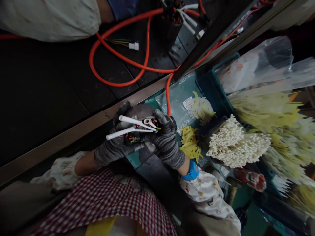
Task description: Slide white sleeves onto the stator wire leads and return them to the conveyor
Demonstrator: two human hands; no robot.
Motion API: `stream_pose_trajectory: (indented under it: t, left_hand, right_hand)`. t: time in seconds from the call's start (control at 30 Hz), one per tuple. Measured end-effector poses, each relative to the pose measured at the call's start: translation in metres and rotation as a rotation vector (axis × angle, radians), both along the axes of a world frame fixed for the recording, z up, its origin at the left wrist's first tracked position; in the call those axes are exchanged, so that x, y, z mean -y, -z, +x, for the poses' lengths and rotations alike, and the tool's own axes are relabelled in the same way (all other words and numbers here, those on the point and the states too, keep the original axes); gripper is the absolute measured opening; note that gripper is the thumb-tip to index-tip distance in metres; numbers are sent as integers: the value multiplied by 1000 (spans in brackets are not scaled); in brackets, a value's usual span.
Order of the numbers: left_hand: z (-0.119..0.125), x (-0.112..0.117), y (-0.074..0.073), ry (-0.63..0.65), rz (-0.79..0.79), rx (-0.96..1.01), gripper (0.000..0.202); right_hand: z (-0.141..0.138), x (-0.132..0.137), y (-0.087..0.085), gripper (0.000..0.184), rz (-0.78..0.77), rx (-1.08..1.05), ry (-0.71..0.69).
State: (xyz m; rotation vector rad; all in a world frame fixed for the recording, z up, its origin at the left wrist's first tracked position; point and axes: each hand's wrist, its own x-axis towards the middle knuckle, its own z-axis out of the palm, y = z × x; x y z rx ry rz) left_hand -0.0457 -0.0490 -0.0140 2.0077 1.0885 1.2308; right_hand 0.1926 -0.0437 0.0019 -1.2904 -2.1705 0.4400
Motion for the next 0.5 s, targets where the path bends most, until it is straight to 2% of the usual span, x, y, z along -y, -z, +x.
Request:
stream_pose_trajectory:
  t: [0.1, 0.2, 0.33, 0.5]
  left_hand:
    - [6, 3, 3, -32, -8, 3, 80]
    - [9, 3, 4, -38, -16, 9, 68]
    - [13, 3, 3, -42, -69, 3, 70]
    - [14, 3, 5, -53, -10, 0, 77]
  right_hand:
    - [14, -2, -3, 59, 15, 50, -123]
    - [22, -1, -5, 49, -6, 59, -163]
    - [20, 2, -4, 54, -83, 10, -59]
    - [16, 2, 1, 64, -132, -21, 2]
